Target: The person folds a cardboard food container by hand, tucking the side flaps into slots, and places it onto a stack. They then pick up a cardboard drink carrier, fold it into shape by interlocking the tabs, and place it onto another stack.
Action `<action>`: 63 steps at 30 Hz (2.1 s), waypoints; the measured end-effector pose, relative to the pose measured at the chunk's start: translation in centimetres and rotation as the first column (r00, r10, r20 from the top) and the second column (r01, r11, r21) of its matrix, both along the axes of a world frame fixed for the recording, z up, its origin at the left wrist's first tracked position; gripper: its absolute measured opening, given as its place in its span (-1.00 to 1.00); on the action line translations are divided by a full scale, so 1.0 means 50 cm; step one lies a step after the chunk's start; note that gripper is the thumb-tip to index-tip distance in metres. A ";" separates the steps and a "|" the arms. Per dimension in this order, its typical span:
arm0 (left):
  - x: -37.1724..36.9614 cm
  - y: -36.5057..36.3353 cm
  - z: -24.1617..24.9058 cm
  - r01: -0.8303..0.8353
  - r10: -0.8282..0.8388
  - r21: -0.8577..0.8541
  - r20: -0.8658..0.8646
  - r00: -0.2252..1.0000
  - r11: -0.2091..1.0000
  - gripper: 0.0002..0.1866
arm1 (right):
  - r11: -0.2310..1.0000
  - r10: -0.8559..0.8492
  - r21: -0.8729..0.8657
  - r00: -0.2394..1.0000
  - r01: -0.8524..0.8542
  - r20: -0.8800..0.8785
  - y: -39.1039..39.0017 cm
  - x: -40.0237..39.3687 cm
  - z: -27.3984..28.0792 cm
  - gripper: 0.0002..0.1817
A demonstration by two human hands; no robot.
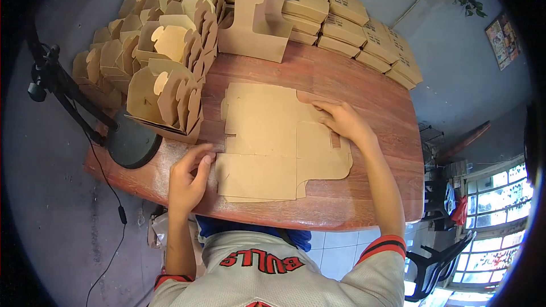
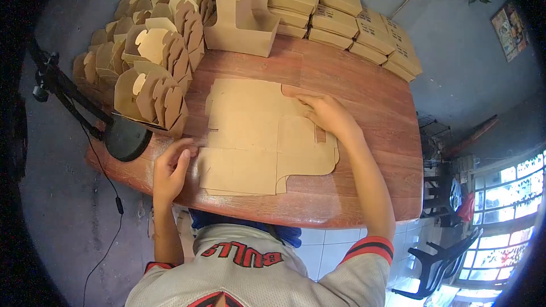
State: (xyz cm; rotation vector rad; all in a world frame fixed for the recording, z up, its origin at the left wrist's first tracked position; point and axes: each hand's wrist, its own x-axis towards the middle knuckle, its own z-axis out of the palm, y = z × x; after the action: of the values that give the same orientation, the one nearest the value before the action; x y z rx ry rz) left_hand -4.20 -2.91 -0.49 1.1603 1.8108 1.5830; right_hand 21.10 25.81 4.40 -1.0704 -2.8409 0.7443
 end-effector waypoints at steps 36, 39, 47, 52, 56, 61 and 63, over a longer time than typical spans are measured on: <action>0.021 0.090 0.150 0.370 -0.397 0.189 0.136 0.908 0.910 -0.82 | 0.956 -0.028 0.169 0.647 0.240 -0.762 -0.119 0.217 0.206 -0.77; 0.034 0.145 0.243 0.385 -0.307 0.360 -0.256 0.917 0.850 -0.88 | 0.957 -0.039 0.149 0.616 0.251 -0.786 -0.125 0.205 0.220 -0.57; 0.090 0.197 0.360 0.666 -0.121 0.290 -0.858 0.499 0.687 -0.75 | 0.888 0.084 0.351 0.646 0.298 -0.759 -0.123 0.131 0.259 0.07; 0.099 0.190 0.408 0.746 0.001 0.245 -0.951 0.311 0.619 -0.66 | 0.924 -0.040 0.153 0.485 0.351 -0.874 -0.085 0.134 0.262 -0.15; 0.083 0.175 0.445 0.608 0.258 0.373 -0.927 0.272 0.701 -0.64 | 0.970 -0.178 -0.128 0.243 0.209 -0.954 -0.053 0.165 0.236 -0.36; 0.083 0.176 0.386 0.122 0.522 0.791 -0.502 0.690 0.599 -0.35 | 0.966 -0.182 -0.171 0.042 0.194 -0.982 -0.103 0.169 0.209 -0.55; 0.092 0.185 0.338 0.061 0.127 0.776 -0.179 0.976 0.627 -0.11 | 0.977 -0.166 -0.174 -0.073 0.120 -0.983 -0.132 0.141 0.200 -0.55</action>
State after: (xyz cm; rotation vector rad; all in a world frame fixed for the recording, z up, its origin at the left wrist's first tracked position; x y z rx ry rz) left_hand 0.40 6.33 16.40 1.7259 1.2220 2.4722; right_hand 28.14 19.22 14.38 -0.3499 -1.2843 0.9506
